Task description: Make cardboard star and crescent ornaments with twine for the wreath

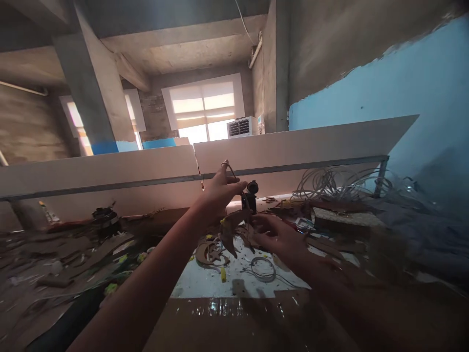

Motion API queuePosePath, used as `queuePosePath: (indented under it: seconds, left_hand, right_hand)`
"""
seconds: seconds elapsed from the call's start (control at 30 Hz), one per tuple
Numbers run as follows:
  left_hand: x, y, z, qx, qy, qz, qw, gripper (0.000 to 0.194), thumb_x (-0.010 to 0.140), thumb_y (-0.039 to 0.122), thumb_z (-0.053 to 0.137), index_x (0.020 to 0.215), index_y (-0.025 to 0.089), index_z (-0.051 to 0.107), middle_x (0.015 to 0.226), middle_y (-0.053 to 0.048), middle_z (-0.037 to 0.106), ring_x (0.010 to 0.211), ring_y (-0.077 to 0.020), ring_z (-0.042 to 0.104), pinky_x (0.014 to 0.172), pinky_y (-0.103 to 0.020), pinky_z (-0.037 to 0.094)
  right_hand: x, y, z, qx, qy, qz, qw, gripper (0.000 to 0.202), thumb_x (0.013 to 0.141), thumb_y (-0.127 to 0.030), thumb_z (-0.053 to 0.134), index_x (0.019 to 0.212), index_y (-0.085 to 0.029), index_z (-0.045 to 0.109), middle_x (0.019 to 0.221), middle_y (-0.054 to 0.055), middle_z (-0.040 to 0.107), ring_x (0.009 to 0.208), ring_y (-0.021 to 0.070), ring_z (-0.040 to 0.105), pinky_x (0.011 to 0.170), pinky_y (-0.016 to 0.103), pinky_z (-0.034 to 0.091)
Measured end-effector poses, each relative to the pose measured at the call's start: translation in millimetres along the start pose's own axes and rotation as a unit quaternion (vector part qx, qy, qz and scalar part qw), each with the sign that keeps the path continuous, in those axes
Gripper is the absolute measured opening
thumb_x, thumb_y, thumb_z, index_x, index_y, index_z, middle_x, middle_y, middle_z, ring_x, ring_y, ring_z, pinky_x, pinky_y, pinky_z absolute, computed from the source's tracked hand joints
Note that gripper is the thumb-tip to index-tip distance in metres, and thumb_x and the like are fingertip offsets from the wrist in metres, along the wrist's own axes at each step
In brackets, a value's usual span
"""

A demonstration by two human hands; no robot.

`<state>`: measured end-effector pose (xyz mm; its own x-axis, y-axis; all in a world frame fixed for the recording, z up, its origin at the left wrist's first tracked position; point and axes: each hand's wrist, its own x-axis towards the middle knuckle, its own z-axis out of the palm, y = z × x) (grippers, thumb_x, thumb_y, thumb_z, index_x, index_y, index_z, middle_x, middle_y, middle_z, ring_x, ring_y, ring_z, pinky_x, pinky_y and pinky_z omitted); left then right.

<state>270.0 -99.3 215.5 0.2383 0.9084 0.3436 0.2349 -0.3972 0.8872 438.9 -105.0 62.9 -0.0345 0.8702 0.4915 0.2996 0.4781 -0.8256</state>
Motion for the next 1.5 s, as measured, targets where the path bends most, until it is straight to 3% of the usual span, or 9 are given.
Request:
queuePosePath:
  seconds: [0.23, 0.4, 0.5, 0.67, 0.93, 1.13, 1.23, 1.33, 1.5]
  left_hand:
    - [-4.8, 3.7, -8.3, -0.001, -0.006, -0.017, 1.000, 0.092, 0.093, 0.022, 0.069, 0.163, 0.011, 0.011, 0.127, -0.023, 0.068, 0.095, -0.0243, 0.070, 0.084, -0.036, 0.053]
    - [-1.9, -2.4, -17.1, 0.003, -0.013, -0.008, 1.000, 0.093, 0.094, 0.025, 0.069, 0.163, 0.014, 0.009, 0.126, -0.021, 0.069, 0.098, -0.0254, 0.071, 0.084, -0.036, 0.054]
    - [-1.5, -4.3, -22.2, 0.012, -0.011, -0.008, 1.000, 0.094, 0.093, 0.027, 0.070, 0.163, 0.014, 0.010, 0.125, -0.021, 0.070, 0.098, -0.0263, 0.071, 0.083, -0.037, 0.054]
    - [-1.0, -2.9, -29.0, 0.004, -0.008, -0.019, 1.000, 0.094, 0.094, 0.023, 0.068, 0.163, 0.013, 0.004, 0.126, -0.023, 0.069, 0.099, -0.0263, 0.071, 0.082, -0.037, 0.053]
    - [0.7, -9.1, -43.1, 0.005, -0.012, -0.022, 1.000, 0.093, 0.095, 0.023, 0.068, 0.163, 0.013, 0.007, 0.129, -0.023, 0.068, 0.095, -0.0241, 0.072, 0.078, -0.034, 0.054]
    - [1.6, -21.6, -50.8, -0.001, -0.007, -0.031, 0.999, 0.090, 0.095, 0.025, 0.068, 0.163, 0.013, 0.011, 0.131, -0.023, 0.067, 0.094, -0.0227, 0.073, 0.077, -0.031, 0.055]
    - [1.9, -35.0, -46.3, -0.029, -0.016, -0.030, 0.999, 0.090, 0.093, 0.025, 0.070, 0.163, 0.015, 0.014, 0.133, -0.022, 0.066, 0.097, -0.0242, 0.072, 0.077, -0.032, 0.056]
    - [-2.2, -54.7, -31.7, -0.066, -0.037, -0.022, 0.997, 0.092, 0.091, 0.022, 0.071, 0.163, 0.019, 0.014, 0.138, -0.023, 0.063, 0.103, -0.0274, 0.070, 0.080, -0.037, 0.059]
    - [-23.2, -83.1, 1.1, 0.039, -0.053, 0.073, 0.995, 0.081, 0.088, 0.026, 0.070, 0.159, 0.028, 0.032, 0.145, -0.013, 0.060, 0.127, -0.0348, 0.060, 0.106, -0.051, 0.052]
  right_hand:
    - [-19.3, 22.4, 38.7, -0.093, -0.006, -0.013, 0.996, 0.072, 0.074, -0.040, 0.082, 0.140, -0.029, 0.055, 0.132, 0.011, 0.063, 0.111, 0.0340, 0.065, 0.090, 0.049, 0.053]
    - [-17.9, 41.7, 60.6, -0.080, -0.001, -0.037, 0.996, 0.057, 0.083, -0.027, 0.066, 0.139, -0.027, 0.055, 0.126, 0.010, 0.065, 0.106, 0.0277, 0.066, 0.092, 0.046, 0.053]
    - [-14.2, 45.4, 64.2, -0.036, -0.007, -0.048, 0.998, 0.038, 0.092, -0.034, 0.059, 0.129, -0.024, 0.063, 0.118, 0.010, 0.070, 0.104, 0.0268, 0.069, 0.090, 0.044, 0.054]
    - [-10.9, 41.9, 64.2, 0.019, -0.048, 0.010, 0.999, 0.036, 0.088, -0.036, 0.060, 0.121, -0.022, 0.068, 0.107, 0.008, 0.077, 0.096, 0.0279, 0.073, 0.086, 0.044, 0.056]
    - [-4.7, 40.0, 72.8, 0.038, -0.069, 0.023, 0.997, 0.030, 0.087, -0.045, 0.063, 0.104, -0.023, 0.075, 0.090, 0.005, 0.079, 0.084, 0.0270, 0.074, 0.080, 0.041, 0.056]
    - [-0.8, 47.9, 72.8, 0.020, -0.123, 0.042, 0.991, 0.039, 0.089, -0.049, 0.064, 0.118, -0.024, 0.071, 0.099, 0.006, 0.079, 0.089, 0.0270, 0.074, 0.083, 0.041, 0.059]
    - [2.2, 50.9, 67.6, -0.031, -0.149, 0.040, 0.987, 0.060, 0.085, -0.050, 0.071, 0.139, -0.028, 0.060, 0.121, 0.009, 0.074, 0.113, 0.0325, 0.069, 0.096, 0.049, 0.055]
    - [8.7, 46.4, 55.7, -0.052, -0.129, 0.023, 0.990, 0.065, 0.084, -0.056, 0.070, 0.143, -0.031, 0.056, 0.136, 0.010, 0.067, 0.122, 0.0359, 0.064, 0.103, 0.055, 0.052]
    - [19.2, 35.2, 28.4, -0.110, 0.002, -0.035, 0.993, 0.059, 0.083, -0.074, 0.058, 0.131, -0.040, 0.064, 0.132, 0.009, 0.069, 0.117, 0.0409, 0.066, 0.089, 0.057, 0.060]
